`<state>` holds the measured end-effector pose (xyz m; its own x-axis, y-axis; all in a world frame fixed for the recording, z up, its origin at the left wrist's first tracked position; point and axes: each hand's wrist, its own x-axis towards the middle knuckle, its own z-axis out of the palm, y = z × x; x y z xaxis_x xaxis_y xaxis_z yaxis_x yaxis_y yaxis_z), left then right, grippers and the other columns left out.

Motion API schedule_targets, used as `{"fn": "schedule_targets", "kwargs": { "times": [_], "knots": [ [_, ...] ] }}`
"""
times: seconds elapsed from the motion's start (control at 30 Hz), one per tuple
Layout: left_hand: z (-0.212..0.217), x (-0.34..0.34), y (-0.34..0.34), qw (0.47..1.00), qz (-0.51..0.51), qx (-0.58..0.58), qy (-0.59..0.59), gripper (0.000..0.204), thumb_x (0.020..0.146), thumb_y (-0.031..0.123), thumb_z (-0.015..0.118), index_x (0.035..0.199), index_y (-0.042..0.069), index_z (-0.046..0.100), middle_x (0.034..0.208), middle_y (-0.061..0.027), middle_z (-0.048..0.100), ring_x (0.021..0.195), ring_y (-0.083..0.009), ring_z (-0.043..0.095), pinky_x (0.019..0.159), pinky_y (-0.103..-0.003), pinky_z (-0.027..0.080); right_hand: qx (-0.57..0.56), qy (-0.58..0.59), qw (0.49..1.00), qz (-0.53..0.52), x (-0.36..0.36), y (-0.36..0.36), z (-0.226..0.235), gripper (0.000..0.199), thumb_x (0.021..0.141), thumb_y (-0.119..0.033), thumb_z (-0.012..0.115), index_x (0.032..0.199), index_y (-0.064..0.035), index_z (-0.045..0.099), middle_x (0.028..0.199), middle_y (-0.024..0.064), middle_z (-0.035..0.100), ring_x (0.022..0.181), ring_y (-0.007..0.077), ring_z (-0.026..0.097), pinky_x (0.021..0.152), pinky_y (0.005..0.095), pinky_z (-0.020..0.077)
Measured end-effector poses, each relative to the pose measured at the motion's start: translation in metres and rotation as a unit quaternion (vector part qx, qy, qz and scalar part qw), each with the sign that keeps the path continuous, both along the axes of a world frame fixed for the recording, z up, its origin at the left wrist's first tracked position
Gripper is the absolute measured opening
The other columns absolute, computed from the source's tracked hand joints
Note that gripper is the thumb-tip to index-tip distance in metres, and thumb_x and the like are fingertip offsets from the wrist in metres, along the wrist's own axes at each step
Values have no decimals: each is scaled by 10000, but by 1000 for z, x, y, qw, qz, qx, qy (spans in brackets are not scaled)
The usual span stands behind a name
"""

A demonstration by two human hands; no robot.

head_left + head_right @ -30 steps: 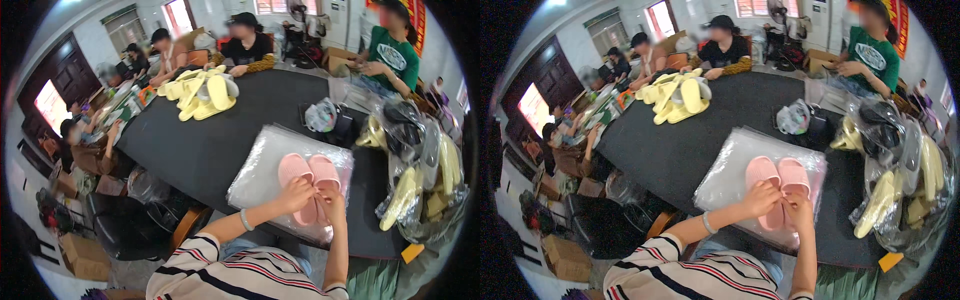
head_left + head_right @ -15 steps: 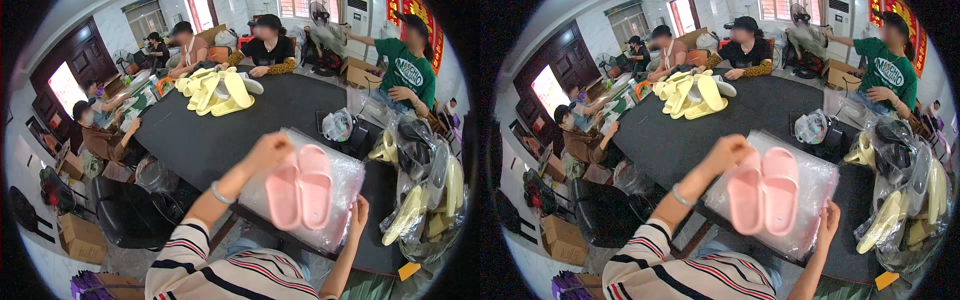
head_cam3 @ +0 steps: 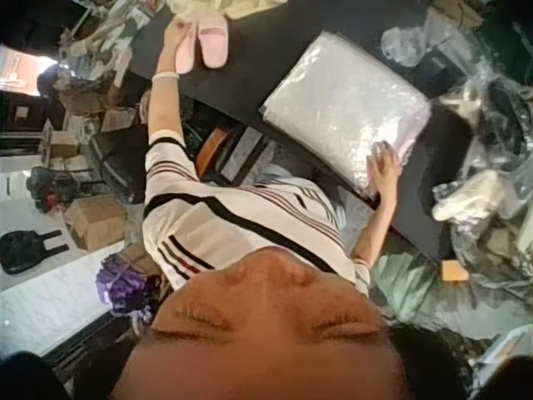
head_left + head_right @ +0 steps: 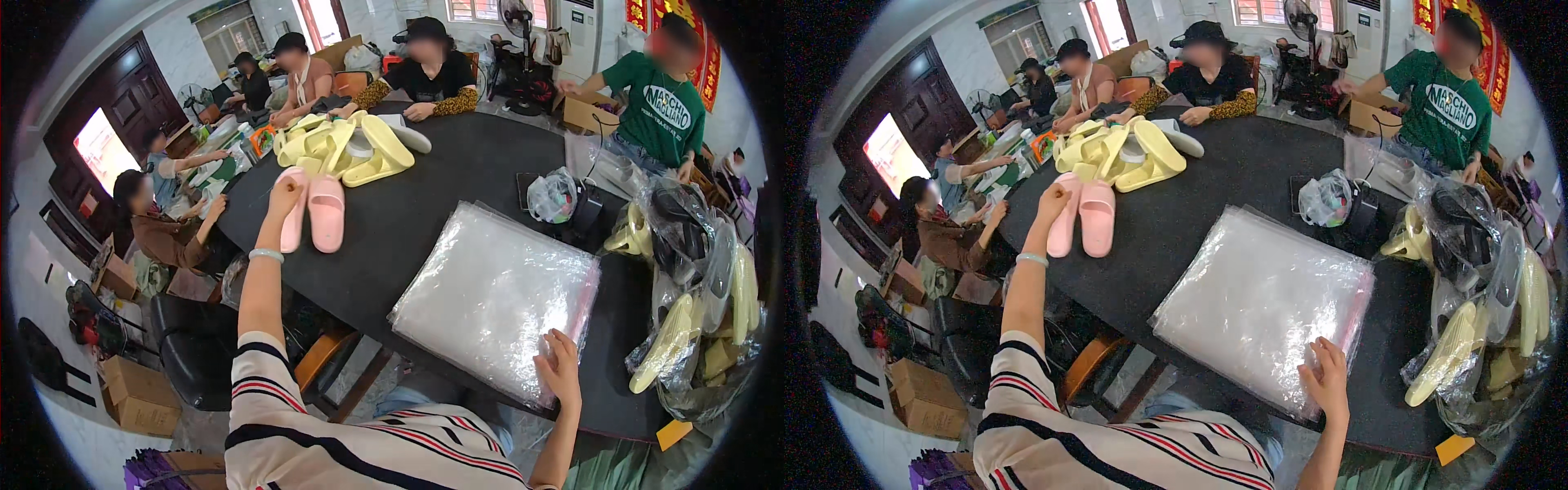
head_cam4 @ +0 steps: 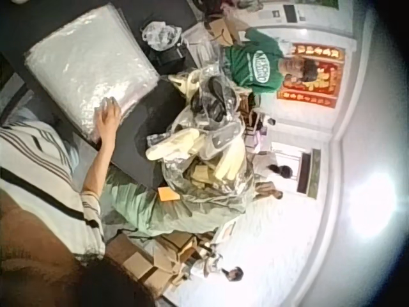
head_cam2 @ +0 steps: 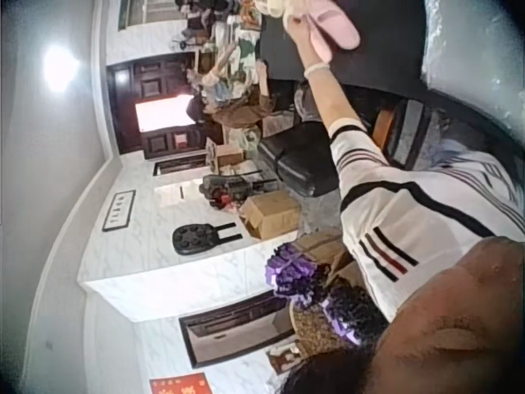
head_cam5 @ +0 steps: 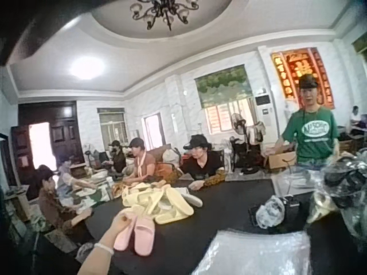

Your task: The person places pairs of slippers into clear plastic bags on a table. They handle multiple pairs of slippers in various colors, including yellow, white, black, and pink, placing them into bags one by one. The person works alongside other individuals who are performing similar packaging tasks.

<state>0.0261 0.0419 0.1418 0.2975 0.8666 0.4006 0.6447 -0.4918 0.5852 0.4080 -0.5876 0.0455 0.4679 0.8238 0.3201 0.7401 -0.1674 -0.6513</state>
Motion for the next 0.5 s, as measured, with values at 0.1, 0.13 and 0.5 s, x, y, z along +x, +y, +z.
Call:
{"fn": "schedule_targets", "kwargs": {
  "times": [0.1,0.13,0.5],
  "knots": [
    [-41,-6,-3,997,-27,64,-30,442,832,209,691,1225,57,557,1125,-178,644,1073,-307,623,901,-401,490,-1,15,1000,0,0,1,0,457,797,-180,728,1207,-23,605,1317,193,517,1202,361,497,1003,411,412],
    [-54,-1,-8,998,-29,58,-18,461,833,236,691,1240,64,559,1142,-171,639,1091,-313,612,924,-404,477,-4,10,1000,-1,0,1,-1,455,799,-182,727,1207,-23,605,1317,192,517,1201,360,497,1004,411,411],
    [-137,11,-105,919,90,149,353,374,887,239,555,1259,224,585,1399,-35,508,1302,-273,451,977,-803,191,-26,-12,1000,4,1,2,-4,421,802,-131,709,1203,-45,613,1309,175,523,1195,338,497,983,389,425]
  ]
}}
